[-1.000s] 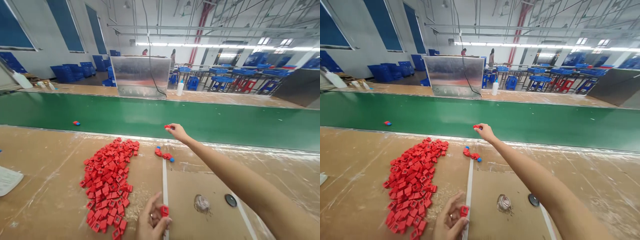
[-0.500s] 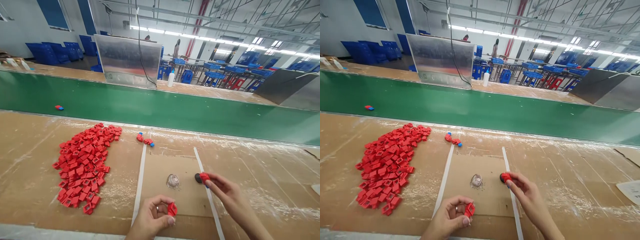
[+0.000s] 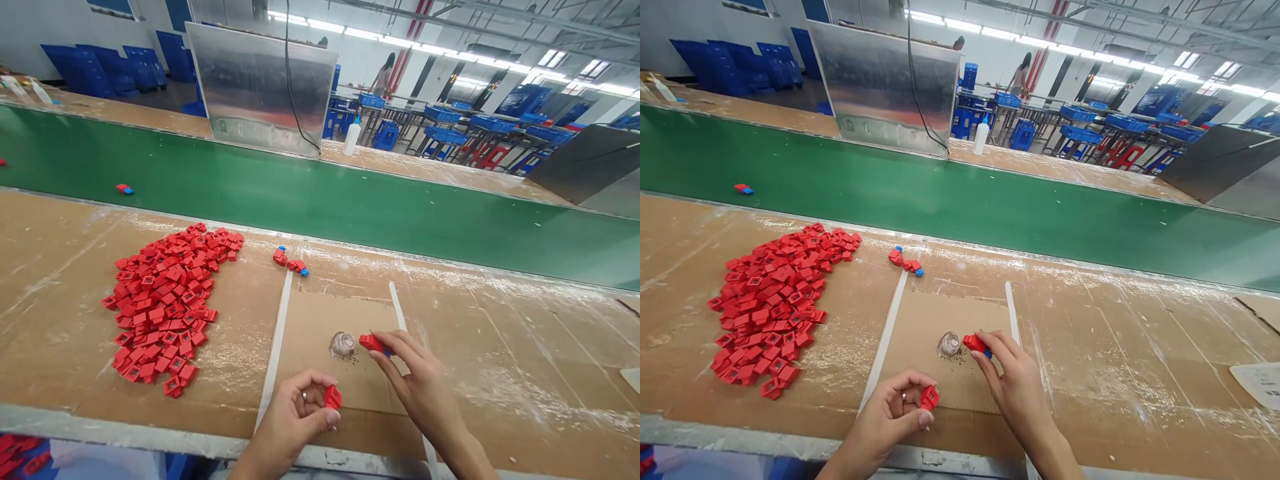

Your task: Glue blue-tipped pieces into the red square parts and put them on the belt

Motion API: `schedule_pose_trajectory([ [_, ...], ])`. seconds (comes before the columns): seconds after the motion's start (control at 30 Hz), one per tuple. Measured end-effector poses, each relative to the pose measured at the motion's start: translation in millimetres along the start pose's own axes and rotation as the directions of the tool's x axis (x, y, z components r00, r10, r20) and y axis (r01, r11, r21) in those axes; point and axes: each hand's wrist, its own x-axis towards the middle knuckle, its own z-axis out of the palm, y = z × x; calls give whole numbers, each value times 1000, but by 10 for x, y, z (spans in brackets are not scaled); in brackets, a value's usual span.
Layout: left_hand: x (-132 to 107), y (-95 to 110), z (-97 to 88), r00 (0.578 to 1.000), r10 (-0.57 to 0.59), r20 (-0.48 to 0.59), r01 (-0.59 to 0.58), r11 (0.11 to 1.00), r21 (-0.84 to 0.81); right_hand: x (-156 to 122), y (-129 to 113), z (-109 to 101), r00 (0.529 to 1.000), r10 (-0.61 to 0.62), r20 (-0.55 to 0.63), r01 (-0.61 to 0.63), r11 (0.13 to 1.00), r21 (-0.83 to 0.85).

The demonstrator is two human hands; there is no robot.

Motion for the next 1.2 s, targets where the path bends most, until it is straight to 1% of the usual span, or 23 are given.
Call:
schedule_pose_trajectory([
  [0.07, 0, 7, 0, 1000, 2, -3, -2, 1000, -15, 25, -13, 26, 999, -42, 24, 43, 999, -29],
  [0.17, -6, 19, 9, 1000, -8, 7, 8, 1000, -23, 53, -15, 26, 995, -73, 65, 78, 994, -79],
  [0.3, -13, 24, 25, 1000, -23, 6, 22, 999, 26, 69, -6, -4, 990, -98, 97, 109, 989, -104],
  [0.63, -33, 38, 34, 1000, 4, -19, -3, 998, 70, 39, -32, 24, 989, -115, 89, 125, 985, -122],
  [0.83, -28, 42, 38, 1000, 12, -4, -11, 998, 62, 75, -66, 15, 987, -124, 103, 138, 980, -143],
  [1.03, -16, 32, 33, 1000, 18, -15, -17, 997, 71, 75, -76, 22, 984, -137, 115, 156, 971, -179],
  [1.2, -30, 40, 38, 1000, 26, -15, -25, 998, 58, 76, -70, 31, 981, -147, 124, 168, 970, -176],
])
